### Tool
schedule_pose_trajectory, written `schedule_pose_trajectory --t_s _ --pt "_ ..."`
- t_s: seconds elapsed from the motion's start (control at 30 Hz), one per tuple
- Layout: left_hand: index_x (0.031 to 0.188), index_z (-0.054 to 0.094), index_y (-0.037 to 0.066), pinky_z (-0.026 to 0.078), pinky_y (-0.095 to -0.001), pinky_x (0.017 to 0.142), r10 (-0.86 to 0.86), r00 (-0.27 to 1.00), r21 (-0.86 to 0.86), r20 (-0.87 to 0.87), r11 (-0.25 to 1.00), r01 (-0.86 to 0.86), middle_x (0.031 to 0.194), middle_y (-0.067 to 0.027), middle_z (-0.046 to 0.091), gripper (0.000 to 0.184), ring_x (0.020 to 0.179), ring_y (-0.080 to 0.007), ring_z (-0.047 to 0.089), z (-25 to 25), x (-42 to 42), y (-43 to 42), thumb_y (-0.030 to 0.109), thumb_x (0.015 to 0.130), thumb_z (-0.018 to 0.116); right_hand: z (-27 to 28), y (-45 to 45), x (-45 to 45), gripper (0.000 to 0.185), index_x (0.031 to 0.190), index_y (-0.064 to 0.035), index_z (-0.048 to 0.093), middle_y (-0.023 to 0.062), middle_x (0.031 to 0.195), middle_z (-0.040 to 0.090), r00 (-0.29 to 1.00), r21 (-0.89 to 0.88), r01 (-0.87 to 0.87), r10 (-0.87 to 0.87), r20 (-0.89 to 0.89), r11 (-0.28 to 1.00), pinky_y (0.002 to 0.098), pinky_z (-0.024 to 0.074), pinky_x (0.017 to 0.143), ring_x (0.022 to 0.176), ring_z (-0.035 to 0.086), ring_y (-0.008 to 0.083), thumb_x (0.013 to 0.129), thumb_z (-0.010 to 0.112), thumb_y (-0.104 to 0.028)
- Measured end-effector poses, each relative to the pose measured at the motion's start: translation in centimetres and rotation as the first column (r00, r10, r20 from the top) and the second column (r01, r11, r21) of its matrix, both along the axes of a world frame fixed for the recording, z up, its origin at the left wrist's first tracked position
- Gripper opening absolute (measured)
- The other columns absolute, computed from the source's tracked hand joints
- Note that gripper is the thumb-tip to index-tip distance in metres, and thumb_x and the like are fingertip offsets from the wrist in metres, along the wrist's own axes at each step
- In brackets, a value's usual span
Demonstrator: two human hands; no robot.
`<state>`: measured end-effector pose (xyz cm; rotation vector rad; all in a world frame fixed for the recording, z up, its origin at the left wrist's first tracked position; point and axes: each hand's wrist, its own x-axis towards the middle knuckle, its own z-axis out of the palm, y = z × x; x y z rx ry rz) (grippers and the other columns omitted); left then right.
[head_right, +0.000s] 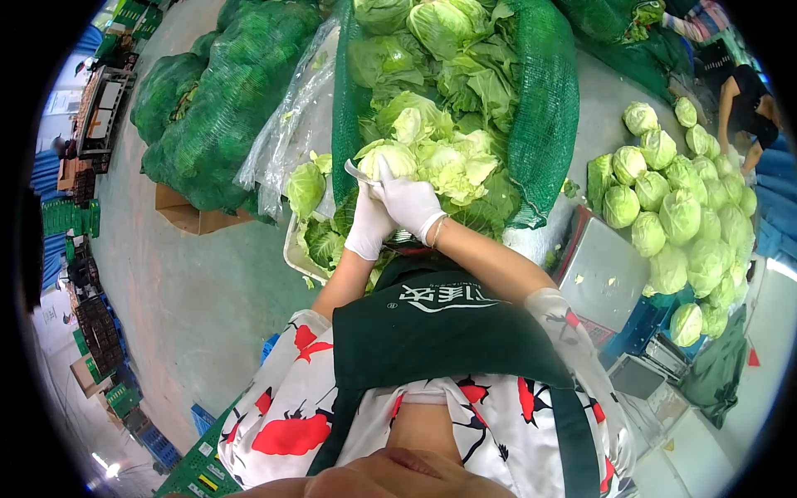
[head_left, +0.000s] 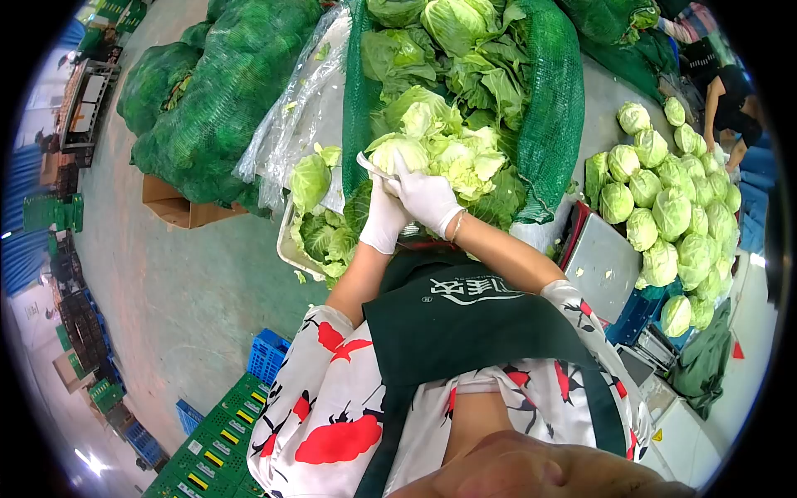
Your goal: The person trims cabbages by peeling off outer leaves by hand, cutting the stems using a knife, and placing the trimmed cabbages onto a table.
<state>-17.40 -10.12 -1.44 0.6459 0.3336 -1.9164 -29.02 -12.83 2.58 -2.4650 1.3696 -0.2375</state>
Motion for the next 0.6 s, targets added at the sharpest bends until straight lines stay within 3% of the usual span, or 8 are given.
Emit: schedule_pose_trajectory --t_s 0.1,0.2,0.3,0.33,0.4,0.5,0.57,0.6 --pt "0.150 0.045 0.020 0.031 -0.0532 0.116 -0.002 1.000 0.108 0.024 0.994 0.000 0.148 -0.0112 0.051 0.078 0.136 -0.0337 0.046 0.9 0.0 -0.8 0.075 0.096 0.033 -0.6 -0.4 -0.4 0.065 0.155 -0.0076 0.032 0.0132 0.067 0.066 0.999 0.021 0.029 -0.030 0.038 0.999 0.0453 0.0495 0.046 0.053 0.065 0.0324 0.103 0.049 -0.040" --pt "0.148 0.047 0.020 0.032 -0.0557 0.115 0.048 0.987 0.016 0.151 0.999 -0.051 0.147 -0.0112 0.052 0.074 0.136 -0.0340 0.046 -0.4 -0.7 -1.1 0.072 0.097 0.037 -0.7 -0.2 -1.1 0.062 0.155 -0.0074 0.033 0.0137 0.068 0.066 0.994 0.014 0.087 -0.088 0.071 0.996 0.0457 0.0492 0.046 0.052 0.064 0.0333 0.103 0.048 -0.038" --pt "0.147 0.048 0.019 0.033 -0.0579 0.115 -0.001 0.997 0.092 0.073 0.996 -0.006 0.146 -0.0114 0.052 0.071 0.137 -0.0337 0.046 -1.0 -0.5 -1.9 0.070 0.098 0.040 -0.7 -0.5 -1.2 0.059 0.153 -0.0083 0.035 0.0141 0.069 0.067 0.990 0.010 0.121 -0.121 0.072 0.993 0.0457 0.0496 0.046 0.052 0.064 0.0344 0.103 0.049 -0.036" --pt "0.150 0.043 0.018 0.033 -0.0589 0.115 -0.027 0.998 0.047 0.065 0.999 0.024 0.149 -0.0124 0.048 0.075 0.137 -0.0357 0.045 -1.0 -0.3 -2.2 0.069 0.096 0.046 -0.9 -0.9 -1.1 0.058 0.154 -0.0091 0.035 0.0145 0.069 0.067 0.988 0.007 0.128 -0.128 0.081 0.992 0.0460 0.0501 0.047 0.053 0.064 0.0343 0.104 0.049 -0.035" --pt "0.152 0.039 0.018 0.034 -0.0587 0.114 -0.073 0.981 0.124 0.178 0.991 0.052 0.151 -0.0131 0.045 0.079 0.136 -0.0376 0.046 -0.4 0.0 -2.9 0.070 0.093 0.050 -1.5 -2.1 -0.8 0.056 0.154 -0.0105 0.034 0.0153 0.069 0.067 0.985 0.000 0.141 -0.140 0.103 0.990 0.0467 0.0509 0.048 0.055 0.066 0.0341 0.104 0.048 -0.033" --pt "0.153 0.035 0.018 0.039 -0.0569 0.110 -0.066 0.967 0.176 0.247 0.984 0.022 0.153 -0.0143 0.040 0.086 0.133 -0.0402 0.047 0.3 0.1 -2.2 0.070 0.087 0.054 -0.7 -7.4 -4.0 0.052 0.150 -0.0135 0.042 0.0183 0.074 0.069 0.977 -0.136 0.198 -0.184 0.112 0.971 0.0469 0.0535 0.054 0.058 0.067 0.0360 0.105 0.043 -0.038" --pt "0.153 0.035 0.019 0.042 -0.0551 0.108 -0.043 0.948 0.147 0.316 0.989 -0.004 0.153 -0.0142 0.041 0.086 0.132 -0.0398 0.047 -0.5 0.5 -0.5 0.070 0.086 0.054 -1.3 -10.6 -6.5 0.046 0.141 -0.0132 0.055 0.0209 0.089 0.072 0.845 -0.047 0.371 -0.317 0.430 0.927 0.0481 0.0558 0.067 0.071 0.069 0.0398 0.106 0.041 -0.039" --pt "0.152 0.037 0.019 0.046 -0.0525 0.106 -0.002 0.956 0.166 0.292 0.985 -0.049 0.152 -0.0137 0.042 0.085 0.133 -0.0386 0.047 -1.1 1.1 0.1 0.068 0.085 0.053 -1.4 -11.1 -7.8 0.045 0.137 -0.0124 0.059 0.0210 0.095 0.072 0.853 0.027 0.380 -0.362 0.377 0.924 0.0485 0.0553 0.073 0.079 0.069 0.0413 0.106 0.040 -0.039"
